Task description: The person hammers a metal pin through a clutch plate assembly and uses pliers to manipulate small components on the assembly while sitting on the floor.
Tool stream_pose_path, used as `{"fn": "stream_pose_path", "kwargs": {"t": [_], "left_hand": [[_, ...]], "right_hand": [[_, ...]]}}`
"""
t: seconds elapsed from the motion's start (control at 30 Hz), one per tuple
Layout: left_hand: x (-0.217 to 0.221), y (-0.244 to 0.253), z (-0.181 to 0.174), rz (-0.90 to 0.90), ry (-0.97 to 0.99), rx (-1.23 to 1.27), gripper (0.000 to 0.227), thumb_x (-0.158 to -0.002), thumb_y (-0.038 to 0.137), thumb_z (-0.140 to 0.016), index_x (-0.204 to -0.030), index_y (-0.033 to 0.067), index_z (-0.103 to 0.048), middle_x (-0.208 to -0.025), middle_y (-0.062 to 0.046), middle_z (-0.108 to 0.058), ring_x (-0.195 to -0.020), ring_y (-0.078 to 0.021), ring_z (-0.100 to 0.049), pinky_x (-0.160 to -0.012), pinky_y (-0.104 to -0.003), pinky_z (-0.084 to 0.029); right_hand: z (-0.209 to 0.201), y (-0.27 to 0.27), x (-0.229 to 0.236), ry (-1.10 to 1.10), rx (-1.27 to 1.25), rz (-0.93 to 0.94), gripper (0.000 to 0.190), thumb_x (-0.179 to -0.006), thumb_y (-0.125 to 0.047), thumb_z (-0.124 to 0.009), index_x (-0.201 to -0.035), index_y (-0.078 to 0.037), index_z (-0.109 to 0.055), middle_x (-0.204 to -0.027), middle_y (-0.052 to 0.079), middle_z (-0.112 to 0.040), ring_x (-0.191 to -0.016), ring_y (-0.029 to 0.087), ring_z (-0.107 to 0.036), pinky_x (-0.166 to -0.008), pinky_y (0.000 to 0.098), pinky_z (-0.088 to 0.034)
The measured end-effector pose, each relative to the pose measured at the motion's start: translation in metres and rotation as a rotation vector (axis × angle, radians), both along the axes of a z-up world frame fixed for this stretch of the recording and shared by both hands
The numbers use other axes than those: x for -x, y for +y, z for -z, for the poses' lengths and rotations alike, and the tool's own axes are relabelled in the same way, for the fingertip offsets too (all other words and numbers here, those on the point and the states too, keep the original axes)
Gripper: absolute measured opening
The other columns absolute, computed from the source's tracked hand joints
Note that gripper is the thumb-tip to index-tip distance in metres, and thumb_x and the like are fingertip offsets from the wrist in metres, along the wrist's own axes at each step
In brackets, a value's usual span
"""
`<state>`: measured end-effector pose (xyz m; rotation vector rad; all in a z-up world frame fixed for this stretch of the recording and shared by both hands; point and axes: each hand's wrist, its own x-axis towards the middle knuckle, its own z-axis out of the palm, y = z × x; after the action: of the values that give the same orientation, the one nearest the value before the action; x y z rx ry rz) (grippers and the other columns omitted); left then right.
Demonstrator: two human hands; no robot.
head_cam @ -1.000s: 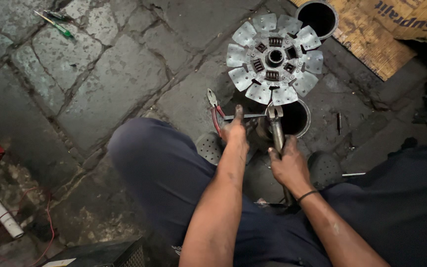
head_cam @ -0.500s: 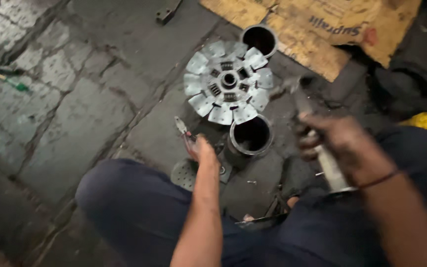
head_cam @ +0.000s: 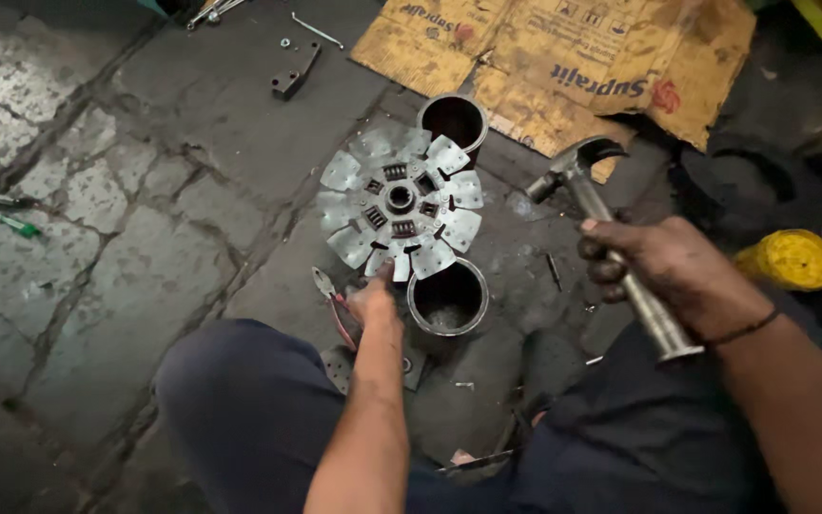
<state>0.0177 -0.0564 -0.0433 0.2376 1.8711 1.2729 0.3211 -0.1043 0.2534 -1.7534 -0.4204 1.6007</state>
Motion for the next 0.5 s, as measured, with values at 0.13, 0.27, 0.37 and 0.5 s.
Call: {"fn": "stream_pose_path", "kwargs": {"t": [0.13, 0.27, 0.37, 0.5], "left_hand": [[-0.003, 0.01, 0.028, -0.077, -0.143, 0.093, 0.046, -0.071, 0.018, -0.092, -0.106, -0.0049, -0.071, -0.105, -0.011, -0.071, -0.084, -0.0241, -0.06, -0.078, -0.04, -0.052], [-0.001, 0.016, 0.03, -0.032, -0.172, 0.153, 0.049, -0.075, 0.022, -0.086, -0.115, 0.0, -0.067, -0.112, -0.011, -0.069, -0.09, -0.0275, -0.059, -0.081, -0.046, -0.049], [-0.001, 0.027, 0.015, -0.005, -0.162, 0.197, 0.051, -0.079, 0.025, -0.081, -0.121, 0.0038, -0.064, -0.117, -0.012, -0.066, -0.095, -0.0301, -0.059, -0.084, -0.051, -0.047], [0.011, 0.032, -0.011, 0.026, -0.107, 0.243, 0.054, -0.083, 0.03, -0.076, -0.13, 0.0088, -0.06, -0.123, -0.012, -0.064, -0.101, -0.0336, -0.058, -0.087, -0.057, -0.044]], "right_hand": [[-0.013, -0.008, 0.012, -0.225, -0.017, -0.044, 0.028, -0.088, -0.014, -0.075, -0.1, 0.009, -0.064, -0.072, 0.01, -0.063, -0.055, 0.019, -0.056, -0.045, 0.0372, -0.048], [-0.022, -0.006, 0.015, -0.221, -0.11, -0.075, 0.025, -0.089, -0.016, -0.074, -0.099, 0.005, -0.066, -0.071, 0.008, -0.063, -0.054, 0.017, -0.057, -0.045, 0.0335, -0.045], [-0.021, -0.005, 0.015, -0.182, -0.107, -0.056, 0.025, -0.089, -0.016, -0.075, -0.096, 0.005, -0.065, -0.07, 0.008, -0.061, -0.054, 0.017, -0.056, -0.045, 0.0341, -0.045], [-0.018, -0.005, 0.016, -0.088, -0.096, 0.004, 0.022, -0.086, -0.014, -0.075, -0.095, 0.003, -0.064, -0.07, 0.007, -0.062, -0.053, 0.016, -0.054, -0.043, 0.036, -0.043]]}}
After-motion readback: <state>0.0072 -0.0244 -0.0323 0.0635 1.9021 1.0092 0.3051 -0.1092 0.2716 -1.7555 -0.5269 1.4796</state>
